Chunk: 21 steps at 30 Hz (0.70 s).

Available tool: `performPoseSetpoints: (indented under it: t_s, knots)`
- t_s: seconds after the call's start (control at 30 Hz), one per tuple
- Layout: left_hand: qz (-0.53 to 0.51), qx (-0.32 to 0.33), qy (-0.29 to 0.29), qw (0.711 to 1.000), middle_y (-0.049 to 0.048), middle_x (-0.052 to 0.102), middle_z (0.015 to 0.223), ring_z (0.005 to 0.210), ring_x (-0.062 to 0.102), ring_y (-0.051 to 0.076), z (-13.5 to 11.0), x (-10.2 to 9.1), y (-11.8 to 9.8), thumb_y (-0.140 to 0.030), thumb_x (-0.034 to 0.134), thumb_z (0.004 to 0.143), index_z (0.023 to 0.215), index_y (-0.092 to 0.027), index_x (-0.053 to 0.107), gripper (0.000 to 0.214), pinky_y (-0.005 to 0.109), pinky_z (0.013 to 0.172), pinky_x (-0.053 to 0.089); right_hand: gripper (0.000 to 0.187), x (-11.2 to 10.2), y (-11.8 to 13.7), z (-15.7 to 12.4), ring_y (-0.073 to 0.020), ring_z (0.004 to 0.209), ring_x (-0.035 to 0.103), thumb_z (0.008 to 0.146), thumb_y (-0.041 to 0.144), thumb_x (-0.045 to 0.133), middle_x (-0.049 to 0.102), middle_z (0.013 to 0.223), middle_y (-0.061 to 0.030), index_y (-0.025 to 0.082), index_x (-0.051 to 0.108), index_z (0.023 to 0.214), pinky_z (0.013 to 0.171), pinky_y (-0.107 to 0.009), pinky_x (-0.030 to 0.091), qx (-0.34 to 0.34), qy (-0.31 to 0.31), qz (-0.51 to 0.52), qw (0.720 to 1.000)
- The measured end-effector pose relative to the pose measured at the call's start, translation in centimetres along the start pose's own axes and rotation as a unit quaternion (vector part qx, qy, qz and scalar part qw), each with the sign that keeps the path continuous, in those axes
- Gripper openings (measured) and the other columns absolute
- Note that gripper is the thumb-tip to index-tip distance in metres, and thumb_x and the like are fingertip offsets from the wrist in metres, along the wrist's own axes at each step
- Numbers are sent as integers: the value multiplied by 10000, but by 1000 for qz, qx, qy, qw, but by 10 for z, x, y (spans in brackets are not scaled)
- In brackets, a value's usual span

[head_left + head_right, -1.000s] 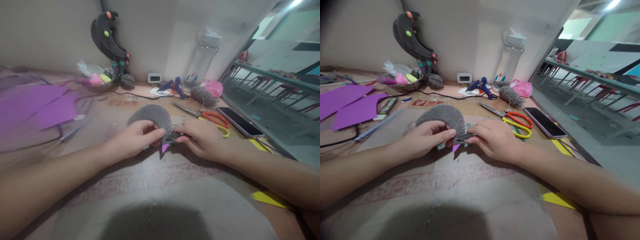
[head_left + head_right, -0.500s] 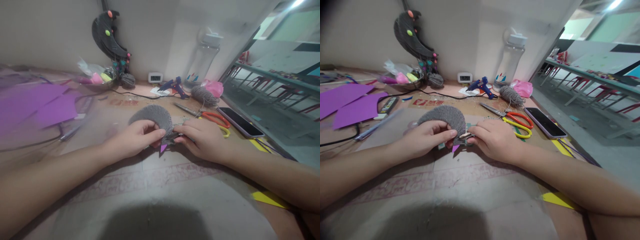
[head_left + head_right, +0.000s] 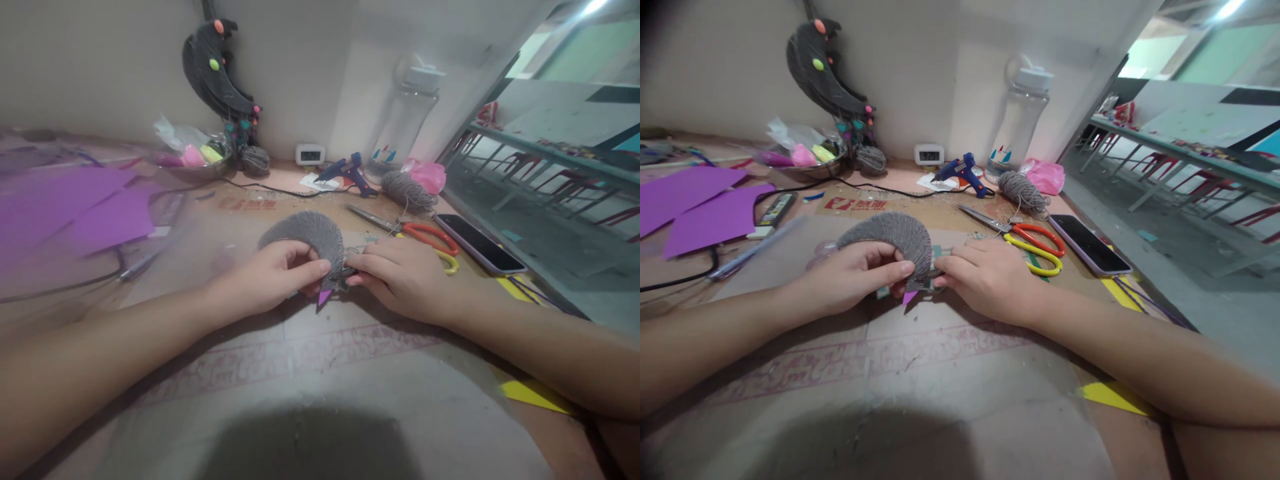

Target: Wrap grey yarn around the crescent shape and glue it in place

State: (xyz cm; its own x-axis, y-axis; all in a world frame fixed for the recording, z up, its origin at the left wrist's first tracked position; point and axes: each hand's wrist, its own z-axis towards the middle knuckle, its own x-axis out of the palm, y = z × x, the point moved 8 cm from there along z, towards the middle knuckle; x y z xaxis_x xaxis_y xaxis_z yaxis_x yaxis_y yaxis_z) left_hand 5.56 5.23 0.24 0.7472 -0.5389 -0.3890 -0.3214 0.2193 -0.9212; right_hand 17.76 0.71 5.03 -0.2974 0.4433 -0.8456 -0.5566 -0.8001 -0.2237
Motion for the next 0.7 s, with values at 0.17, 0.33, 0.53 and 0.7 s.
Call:
performPoseSetpoints:
  t_s: [0.17,0.33,0.53,0.7]
  knots:
    - [-9,-10,2,1000,-4,641,657,620,576,130,-1,0,1,-444,539,885,691,-174,585,335,249,601,431,345,3,-6,-3,-149,653,571,996,371,438,666,733,-49,122,676,979,592,-256,358,47,16,74,996]
    - [-11,-9,2,1000,-3,638,661,624,568,128,0,0,1,-448,533,890,693,-172,580,342,249,599,424,334,4,-10,-5,-154,680,578,983,376,454,670,766,-57,120,668,1002,611,-253,368,66,21,97,993]
    - [-13,-7,1,1000,-7,638,657,622,575,127,0,-1,0,-431,545,882,693,-173,584,322,246,603,431,301,3,-4,-2,-155,675,573,980,372,468,649,738,-47,136,653,988,596,-258,358,40,11,60,997]
    - [-12,-7,8,1000,-8,642,641,606,579,123,1,0,-3,-398,553,875,677,-174,586,301,239,590,431,296,1,0,0,-155,654,567,984,355,470,636,705,-42,125,654,956,589,-267,352,16,1,47,999]
